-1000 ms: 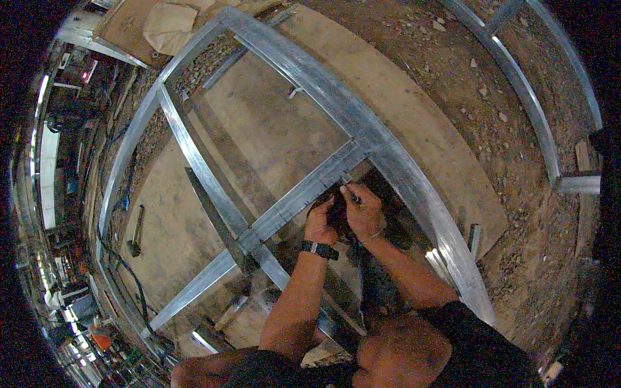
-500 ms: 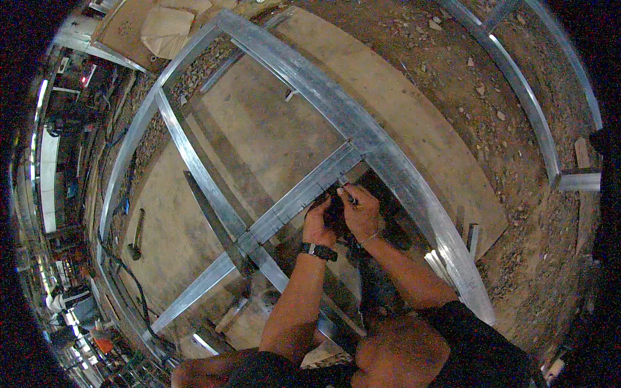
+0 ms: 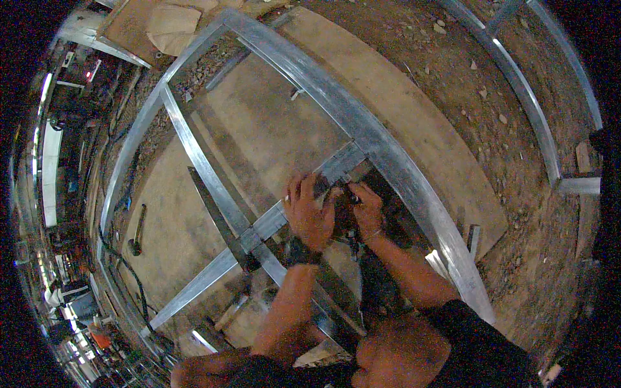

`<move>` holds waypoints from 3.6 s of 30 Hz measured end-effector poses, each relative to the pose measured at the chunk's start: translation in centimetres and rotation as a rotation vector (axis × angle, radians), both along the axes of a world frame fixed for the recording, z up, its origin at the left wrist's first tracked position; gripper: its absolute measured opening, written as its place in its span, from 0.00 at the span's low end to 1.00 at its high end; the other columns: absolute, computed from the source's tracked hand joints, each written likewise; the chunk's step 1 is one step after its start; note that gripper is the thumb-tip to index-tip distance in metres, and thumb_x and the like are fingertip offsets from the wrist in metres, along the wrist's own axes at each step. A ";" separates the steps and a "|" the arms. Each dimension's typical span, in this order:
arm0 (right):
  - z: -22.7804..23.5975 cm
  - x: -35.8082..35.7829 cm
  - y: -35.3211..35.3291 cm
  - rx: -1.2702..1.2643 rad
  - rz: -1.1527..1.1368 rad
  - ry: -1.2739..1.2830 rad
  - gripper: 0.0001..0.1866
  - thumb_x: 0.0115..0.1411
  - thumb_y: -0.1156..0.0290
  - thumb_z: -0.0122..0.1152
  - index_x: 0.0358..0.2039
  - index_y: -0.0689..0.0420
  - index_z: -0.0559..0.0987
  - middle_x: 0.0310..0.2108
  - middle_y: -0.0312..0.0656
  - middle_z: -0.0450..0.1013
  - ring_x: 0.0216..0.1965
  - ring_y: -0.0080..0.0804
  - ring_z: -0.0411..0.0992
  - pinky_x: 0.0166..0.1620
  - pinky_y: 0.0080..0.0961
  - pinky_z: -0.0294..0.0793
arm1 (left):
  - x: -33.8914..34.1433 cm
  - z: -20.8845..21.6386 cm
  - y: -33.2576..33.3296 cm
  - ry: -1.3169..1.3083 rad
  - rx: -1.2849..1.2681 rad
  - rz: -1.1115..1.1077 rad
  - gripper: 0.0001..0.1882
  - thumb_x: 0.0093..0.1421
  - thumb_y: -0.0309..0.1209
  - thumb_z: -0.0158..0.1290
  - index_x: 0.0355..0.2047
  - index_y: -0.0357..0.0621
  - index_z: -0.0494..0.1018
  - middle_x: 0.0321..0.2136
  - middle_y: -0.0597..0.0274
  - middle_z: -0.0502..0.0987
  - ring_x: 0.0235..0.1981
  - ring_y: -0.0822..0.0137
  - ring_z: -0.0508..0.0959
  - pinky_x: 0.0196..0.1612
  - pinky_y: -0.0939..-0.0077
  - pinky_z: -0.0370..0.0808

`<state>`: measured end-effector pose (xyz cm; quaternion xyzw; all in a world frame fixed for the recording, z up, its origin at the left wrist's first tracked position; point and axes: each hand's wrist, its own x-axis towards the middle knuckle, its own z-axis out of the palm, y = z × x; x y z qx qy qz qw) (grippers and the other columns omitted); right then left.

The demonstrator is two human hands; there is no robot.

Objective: The person sits on the ground and uses a square ruler and a white marker to mark measurements on a metal frame. They repeatedly position the square, draw lines, and adjust the tool along different sections of the frame.

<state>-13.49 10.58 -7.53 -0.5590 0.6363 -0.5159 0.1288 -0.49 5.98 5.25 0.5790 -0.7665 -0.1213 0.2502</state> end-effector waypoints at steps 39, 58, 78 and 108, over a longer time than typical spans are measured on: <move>3.9 0.3 -0.1 0.184 0.044 -0.112 0.13 0.40 0.85 0.48 0.30 0.64 0.74 0.27 0.53 0.70 0.28 0.54 0.71 0.29 0.35 0.69 | 1.1 -5.6 -4.7 0.004 0.144 -0.350 0.40 0.51 0.50 0.65 0.59 0.41 0.66 0.54 0.43 0.73 0.48 0.41 0.77 0.50 0.54 0.77; 8.7 -5.2 3.8 0.248 -0.029 -0.637 0.28 0.72 0.49 0.39 0.45 0.60 0.80 0.43 0.43 0.78 0.37 0.35 0.74 0.45 0.30 0.74 | 0.5 -6.4 -4.1 0.016 0.253 -0.252 0.38 0.47 0.52 0.67 0.51 0.44 0.65 0.40 0.45 0.77 0.39 0.41 0.78 0.41 0.51 0.76; 8.8 -10.2 -9.6 0.166 0.922 0.540 0.30 0.53 0.77 0.64 0.58 0.52 0.69 0.62 0.48 0.66 0.69 0.43 0.56 0.71 0.48 0.45 | 0.5 -3.2 -4.4 0.048 0.336 -0.253 0.36 0.48 0.48 0.68 0.50 0.42 0.65 0.41 0.43 0.77 0.43 0.41 0.77 0.46 0.51 0.75; 8.4 -10.5 -9.3 0.103 0.897 0.490 0.28 0.55 0.65 0.68 0.56 0.52 0.71 0.60 0.48 0.67 0.65 0.46 0.61 0.69 0.51 0.49 | 0.8 -2.4 -0.6 -0.467 0.256 0.104 0.48 0.46 0.56 0.63 0.64 0.49 0.61 0.57 0.56 0.70 0.57 0.54 0.72 0.67 0.40 0.49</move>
